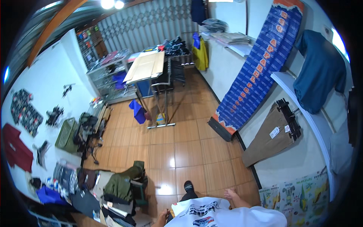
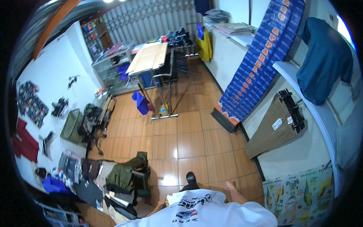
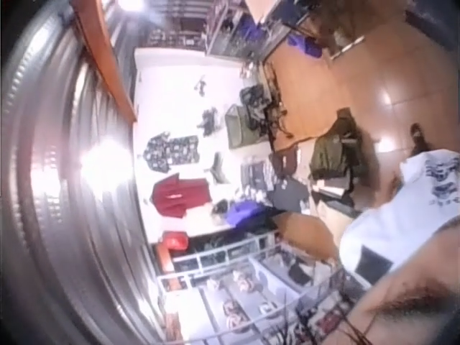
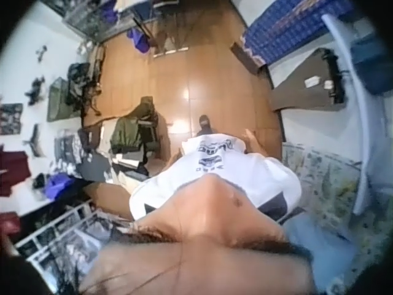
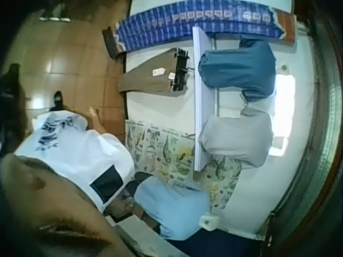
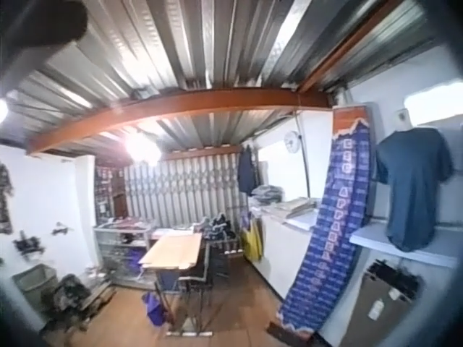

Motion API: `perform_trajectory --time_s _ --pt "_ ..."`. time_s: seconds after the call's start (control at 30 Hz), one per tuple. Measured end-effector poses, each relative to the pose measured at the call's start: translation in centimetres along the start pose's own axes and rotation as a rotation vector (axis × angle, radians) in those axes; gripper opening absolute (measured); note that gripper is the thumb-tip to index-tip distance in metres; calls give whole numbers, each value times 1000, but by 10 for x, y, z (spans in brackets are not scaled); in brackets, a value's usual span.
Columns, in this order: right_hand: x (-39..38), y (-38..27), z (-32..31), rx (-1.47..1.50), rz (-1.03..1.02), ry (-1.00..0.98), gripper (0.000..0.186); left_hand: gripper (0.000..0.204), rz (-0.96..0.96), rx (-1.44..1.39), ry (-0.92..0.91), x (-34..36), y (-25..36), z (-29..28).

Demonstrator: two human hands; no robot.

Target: The person is removing shorts from plastic packaging and placing them on clothes hangers.

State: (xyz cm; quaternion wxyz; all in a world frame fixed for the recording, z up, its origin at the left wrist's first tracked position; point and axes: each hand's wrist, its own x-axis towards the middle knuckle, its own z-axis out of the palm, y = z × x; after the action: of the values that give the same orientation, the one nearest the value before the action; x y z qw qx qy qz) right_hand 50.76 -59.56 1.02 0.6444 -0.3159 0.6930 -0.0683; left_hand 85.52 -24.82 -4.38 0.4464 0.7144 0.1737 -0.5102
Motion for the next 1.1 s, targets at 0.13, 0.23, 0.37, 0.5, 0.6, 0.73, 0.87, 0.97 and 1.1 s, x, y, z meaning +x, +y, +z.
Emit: perform_trajectory --time_s 0.13,0.23,0.37,0.5,0.6,0.73,0.87,0.97,1.1 --pt "-35 -10 24 110 7 -126 54 15 29 76 -35 56 119 11" --pt "-6 -16 40 203 96 -44 56 16 66 136 -108 92 198 46" --pt "-11 -65 75 -320 62 -34 49 26 166 359 -134 114 315 105" --pt "5 -127 109 28 138 104 26 21 280 308 -174 123 395 167" --pt "38 -183 131 62 121 99 27 20 263 376 -218 142 426 188" --pt "92 -255 144 90 104 102 27 24 146 358 -246 184 434 168" --pt "137 -320 148 85 101 90 27 24 137 299 -220 220 457 97" --pt "164 -374 159 212 -45 -139 30 24 119 251 -181 209 548 -23" --pt "293 -478 164 107 -80 -2 27 24 108 280 -262 230 612 38"
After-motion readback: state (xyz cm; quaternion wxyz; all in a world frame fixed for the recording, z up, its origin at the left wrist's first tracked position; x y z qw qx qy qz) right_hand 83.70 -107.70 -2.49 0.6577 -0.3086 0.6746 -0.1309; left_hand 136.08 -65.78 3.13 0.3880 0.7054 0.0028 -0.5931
